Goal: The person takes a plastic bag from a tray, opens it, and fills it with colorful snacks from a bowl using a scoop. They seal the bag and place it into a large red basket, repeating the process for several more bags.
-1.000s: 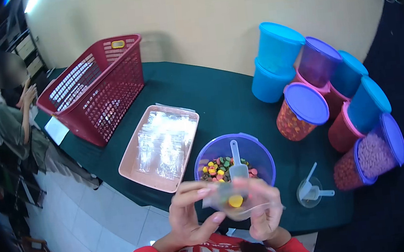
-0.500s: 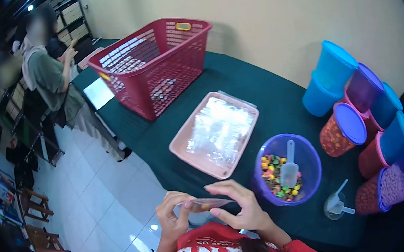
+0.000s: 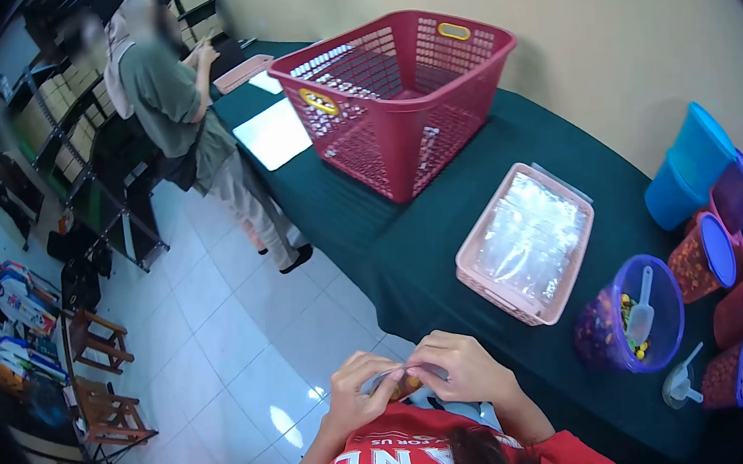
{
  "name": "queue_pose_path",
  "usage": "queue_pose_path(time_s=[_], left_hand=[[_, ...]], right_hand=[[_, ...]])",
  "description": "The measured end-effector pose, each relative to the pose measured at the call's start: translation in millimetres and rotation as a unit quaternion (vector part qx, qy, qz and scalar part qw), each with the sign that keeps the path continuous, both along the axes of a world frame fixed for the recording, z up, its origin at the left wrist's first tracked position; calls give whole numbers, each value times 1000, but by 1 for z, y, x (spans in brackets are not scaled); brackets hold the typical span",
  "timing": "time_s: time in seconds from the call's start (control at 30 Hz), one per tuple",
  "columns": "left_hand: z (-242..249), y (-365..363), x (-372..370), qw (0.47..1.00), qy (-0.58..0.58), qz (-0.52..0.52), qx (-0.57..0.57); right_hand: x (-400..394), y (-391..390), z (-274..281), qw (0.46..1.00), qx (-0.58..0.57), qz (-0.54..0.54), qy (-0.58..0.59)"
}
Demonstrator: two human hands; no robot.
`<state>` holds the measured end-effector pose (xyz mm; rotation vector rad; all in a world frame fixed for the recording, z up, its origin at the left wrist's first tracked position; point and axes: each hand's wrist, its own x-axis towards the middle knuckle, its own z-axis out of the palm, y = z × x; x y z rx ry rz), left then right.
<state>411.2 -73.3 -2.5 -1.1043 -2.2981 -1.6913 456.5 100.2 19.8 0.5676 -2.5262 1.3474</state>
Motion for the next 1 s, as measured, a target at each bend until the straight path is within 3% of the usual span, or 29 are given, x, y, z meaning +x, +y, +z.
queue_pose_path(time_s=[0.23, 0.3, 0.47, 0.53, 0.77, 0.87, 1.0], left_hand=[[-11, -35, -31, 999, -30, 40, -17], [-9, -42, -43, 998, 35, 30, -43], [15, -59, -61, 994, 75, 45, -72], [22, -58, -77, 994, 74, 44, -74], [25, -30, -159, 997, 78, 21, -19], [28, -17, -185, 998, 43, 26, -41], [20, -12, -218, 997, -68, 13, 23]], right_hand=[[-56, -25, -10, 992, 71, 73, 71], [-67, -23, -5, 990, 87, 94, 55], [-91, -6, 22, 979, 124, 150, 58], [-109, 0, 22, 977, 119, 163, 68], [-176, 33, 12, 992, 49, 58, 96], [-201, 44, 9, 993, 9, 77, 85], [-218, 52, 19, 995, -25, 93, -29]])
